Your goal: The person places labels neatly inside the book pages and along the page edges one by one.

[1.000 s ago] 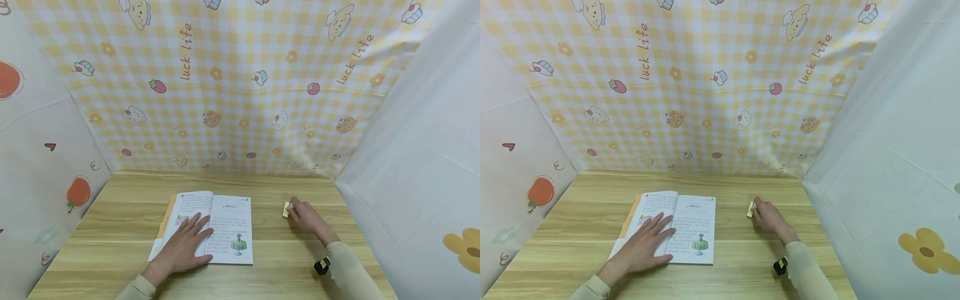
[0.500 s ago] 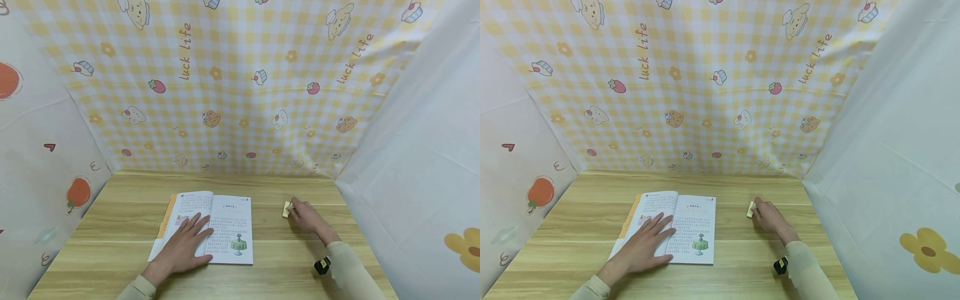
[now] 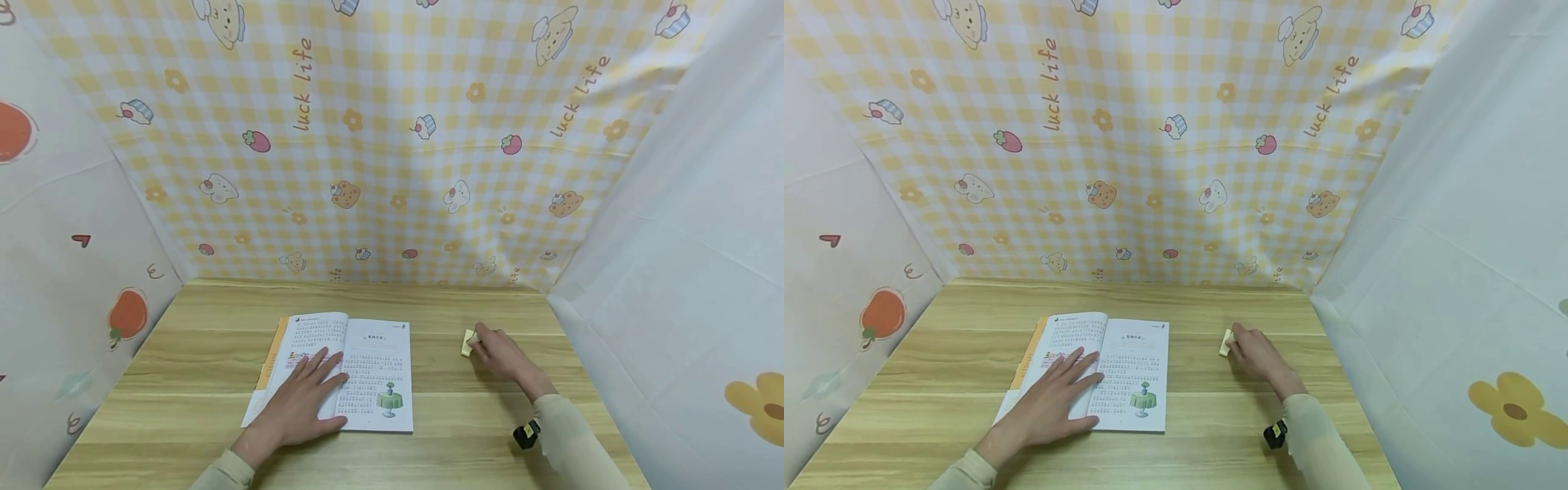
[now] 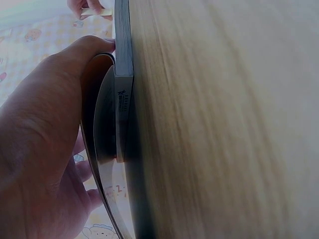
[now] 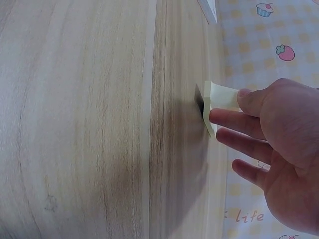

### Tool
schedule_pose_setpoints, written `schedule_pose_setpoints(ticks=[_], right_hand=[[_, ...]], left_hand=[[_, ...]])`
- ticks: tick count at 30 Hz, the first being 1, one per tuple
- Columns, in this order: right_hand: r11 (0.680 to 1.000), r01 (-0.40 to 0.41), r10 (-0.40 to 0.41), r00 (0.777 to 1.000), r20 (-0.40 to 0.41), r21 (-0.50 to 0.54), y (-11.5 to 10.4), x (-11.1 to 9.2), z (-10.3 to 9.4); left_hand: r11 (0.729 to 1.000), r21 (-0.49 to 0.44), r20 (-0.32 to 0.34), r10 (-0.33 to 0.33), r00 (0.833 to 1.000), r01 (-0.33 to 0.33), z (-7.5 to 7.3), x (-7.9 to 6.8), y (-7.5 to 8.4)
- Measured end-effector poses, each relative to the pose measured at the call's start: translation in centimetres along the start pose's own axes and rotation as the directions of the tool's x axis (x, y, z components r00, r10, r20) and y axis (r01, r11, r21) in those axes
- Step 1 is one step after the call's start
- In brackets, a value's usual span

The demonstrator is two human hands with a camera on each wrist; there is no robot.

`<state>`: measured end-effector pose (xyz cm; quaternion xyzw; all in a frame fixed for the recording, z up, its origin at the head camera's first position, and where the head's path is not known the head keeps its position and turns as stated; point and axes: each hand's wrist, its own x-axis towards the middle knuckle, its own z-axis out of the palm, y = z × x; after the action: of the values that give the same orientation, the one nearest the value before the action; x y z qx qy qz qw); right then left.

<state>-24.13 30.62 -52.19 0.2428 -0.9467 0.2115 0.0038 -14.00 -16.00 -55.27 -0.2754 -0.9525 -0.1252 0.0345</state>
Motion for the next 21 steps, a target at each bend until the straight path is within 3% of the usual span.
schedule_pose_setpoints(ticks=[21], right_hand=[[0.995, -0.087, 0.082, 0.993, 0.087, 0.055, 0.1, 0.16, -0.43]], left_hand=[[1.0, -0.007, 0.004, -0.003, 1.0, 0.003, 0.02, 0.09, -0.01]])
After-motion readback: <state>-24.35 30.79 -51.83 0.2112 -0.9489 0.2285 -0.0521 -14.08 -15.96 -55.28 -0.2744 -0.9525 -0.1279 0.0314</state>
